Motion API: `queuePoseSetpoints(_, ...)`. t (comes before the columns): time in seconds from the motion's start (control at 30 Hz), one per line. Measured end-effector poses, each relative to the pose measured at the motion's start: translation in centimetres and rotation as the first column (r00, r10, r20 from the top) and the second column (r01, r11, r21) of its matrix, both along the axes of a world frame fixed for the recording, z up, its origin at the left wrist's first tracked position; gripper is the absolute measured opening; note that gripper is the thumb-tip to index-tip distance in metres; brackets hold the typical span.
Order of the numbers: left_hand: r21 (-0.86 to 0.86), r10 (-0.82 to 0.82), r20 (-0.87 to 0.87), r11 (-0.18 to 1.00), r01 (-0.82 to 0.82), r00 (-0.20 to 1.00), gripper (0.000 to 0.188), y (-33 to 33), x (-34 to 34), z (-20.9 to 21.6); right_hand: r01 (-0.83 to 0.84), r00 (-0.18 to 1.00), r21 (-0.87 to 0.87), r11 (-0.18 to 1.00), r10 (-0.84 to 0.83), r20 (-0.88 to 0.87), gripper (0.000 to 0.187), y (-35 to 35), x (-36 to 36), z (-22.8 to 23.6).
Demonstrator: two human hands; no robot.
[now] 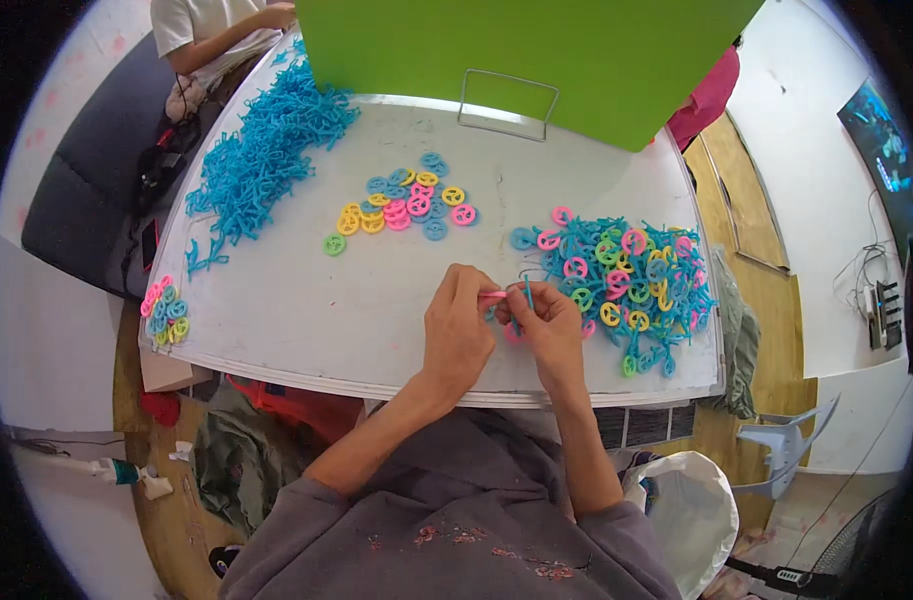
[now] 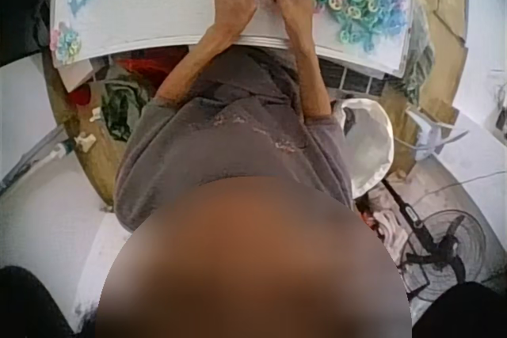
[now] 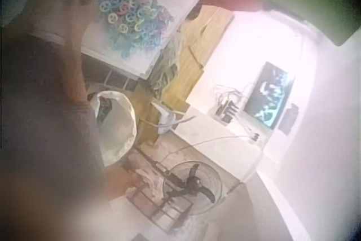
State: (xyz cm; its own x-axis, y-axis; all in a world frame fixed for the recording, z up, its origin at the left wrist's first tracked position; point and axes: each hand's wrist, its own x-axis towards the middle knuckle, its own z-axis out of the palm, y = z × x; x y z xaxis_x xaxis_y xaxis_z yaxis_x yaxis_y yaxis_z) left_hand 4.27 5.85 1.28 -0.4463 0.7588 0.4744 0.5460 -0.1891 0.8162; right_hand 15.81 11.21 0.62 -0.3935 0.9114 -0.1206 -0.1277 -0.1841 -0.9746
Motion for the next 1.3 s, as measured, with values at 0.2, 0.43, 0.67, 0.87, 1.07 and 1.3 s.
queuePoseSetpoints(0.2, -0.132, -0.11, 0.452, 0.973, 0.189, 0.885, 0.012, 0.0, -1.5, 1.2, -0.002, 1.0, 0.081, 0.997, 0.002, -0.008, 0.023, -0.1, 0.1, 1.2)
queuePoseSetpoints(0.43, -0.109, -0.161, 0.601, 0.954, 0.28, 0.783, 0.02, -0.5, -1.7, 0.5, 0.0, 0.988, 0.369, 0.93, -0.056, 0.142, 0.038, 0.1, 0.3, 1.2)
queuePoseSetpoints(0.67, -0.038, -0.169, 0.701, 0.961, 0.274, 0.692, 0.019, -0.5, -1.6, 0.8, -0.073, 0.943, 0.574, 0.816, -0.132, 0.306, 0.01, 0.3, 0.6, 1.4)
queuePoseSetpoints(0.87, -0.066, -0.16, 0.622, 0.965, 0.255, 0.767, 0.019, -0.3, -1.5, 0.5, -0.013, 0.964, 0.463, 0.886, -0.113, 0.242, 0.011, 0.1, 0.3, 0.2)
queuePoseSetpoints(1.07, -0.096, -0.105, 0.503, 0.98, 0.177, 0.858, 0.018, -0.4, -1.1, -0.1, 0.02, 0.959, 0.384, 0.923, -0.126, 0.253, 0.01, -0.2, -0.3, 0.3)
queuePoseSetpoints(1.3, -0.048, -0.04, 0.231, 0.997, 0.053, 0.972, 0.018, -0.4, -0.9, 0.0, 0.047, 0.955, 0.401, 0.915, -0.159, 0.251, 0.012, -1.0, -0.9, 1.1)
